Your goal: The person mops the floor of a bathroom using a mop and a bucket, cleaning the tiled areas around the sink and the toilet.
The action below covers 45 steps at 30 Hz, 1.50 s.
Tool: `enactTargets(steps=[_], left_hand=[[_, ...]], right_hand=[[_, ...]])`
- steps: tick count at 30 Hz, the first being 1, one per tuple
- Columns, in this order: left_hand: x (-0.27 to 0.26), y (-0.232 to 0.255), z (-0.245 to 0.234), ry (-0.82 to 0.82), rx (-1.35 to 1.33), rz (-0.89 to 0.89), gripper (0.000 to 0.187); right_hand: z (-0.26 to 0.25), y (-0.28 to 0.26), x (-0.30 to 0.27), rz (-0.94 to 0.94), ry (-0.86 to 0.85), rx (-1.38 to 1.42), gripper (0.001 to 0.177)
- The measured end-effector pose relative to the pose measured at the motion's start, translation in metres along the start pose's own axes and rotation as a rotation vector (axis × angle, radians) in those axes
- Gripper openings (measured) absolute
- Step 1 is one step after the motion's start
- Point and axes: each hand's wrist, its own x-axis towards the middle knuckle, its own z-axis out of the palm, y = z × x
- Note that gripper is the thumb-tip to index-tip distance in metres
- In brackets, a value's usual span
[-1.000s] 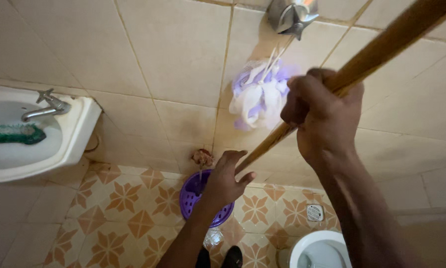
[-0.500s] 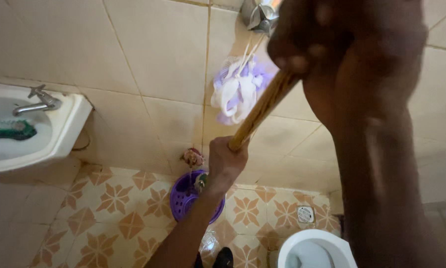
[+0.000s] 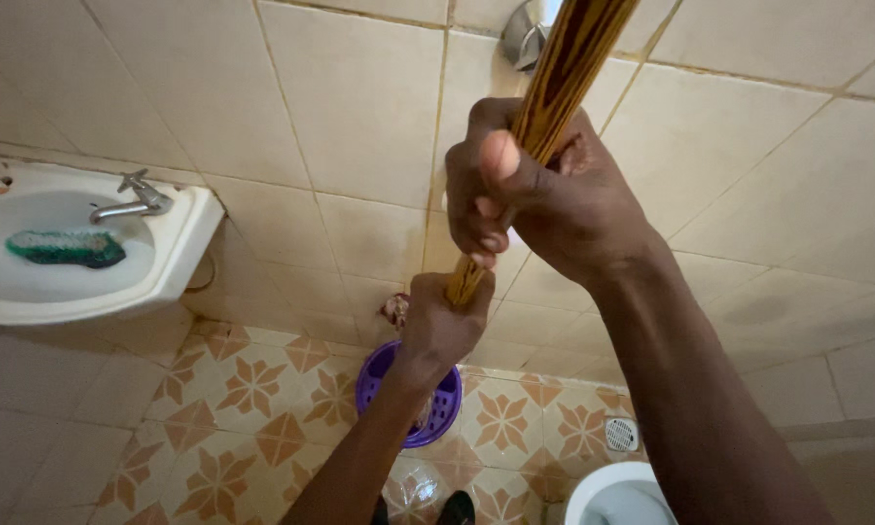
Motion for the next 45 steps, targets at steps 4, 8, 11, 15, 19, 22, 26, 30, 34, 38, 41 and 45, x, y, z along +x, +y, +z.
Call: enactTargets(steps=[4, 8, 11, 15, 19, 22, 26, 30, 34, 38, 41, 45], left_hand=[[-0.012, -0.006, -0.01, -0.007, 0.043, 0.029, 0.051], [-0.021, -0.019, -0.019, -0.154, 0.009, -0.078, 0.052], [-0.018, -0.035, -0.026, -0.261, 0.028, -0.19, 0.056], [-0.024, -0.058, -0.02, -0.11, 0.124, -0.005, 0.031], [-0.051, -0.051, -0.01, -0.008, -0.091, 0.204, 0.037], [-0.057, -0.045, 0.001, 0.109, -0.179, 0.414, 0.044], [-0.04, -0.06, 0.002, 0.13, -0.029, 0.11, 0.037], [-0.027, -0.072, -0.012, -0.035, 0.009, -0.036, 0.04], [-0.017, -0.062, -0.037, -0.422, -0.04, -0.309, 0.047], [-0.022, -0.043, -0.023, -0.128, -0.048, -0.088, 0.033], [-0.036, -0.031, -0.003, 0.142, -0.194, 0.211, 0.021], [-0.028, -0.059, 0.004, 0.201, -0.026, -0.131, 0.037]], right_hand=[[0.007, 0.001, 0.002, -0.008, -0.061, 0.118, 0.044], [0.018, 0.008, -0.002, 0.03, -0.113, 0.289, 0.05], [0.047, 0.026, -0.003, 0.129, 0.307, 0.158, 0.043], [0.072, 0.062, -0.005, -0.004, 0.709, -0.167, 0.044], [0.085, 0.093, -0.01, -0.005, 1.072, -0.383, 0.055], [0.09, 0.1, -0.01, 0.108, 1.082, -0.471, 0.056], [0.069, 0.082, -0.004, 0.277, 0.761, -0.456, 0.047], [0.037, 0.049, -0.005, 0.336, 0.2, -0.268, 0.043], [0.045, 0.051, 0.0, 0.153, 0.345, 0.085, 0.041], [0.079, 0.073, 0.006, 0.04, 0.848, -0.359, 0.052], [0.093, 0.08, 0.009, -0.021, 1.089, -0.564, 0.063], [0.087, 0.073, 0.009, 0.112, 0.845, -0.53, 0.057]])
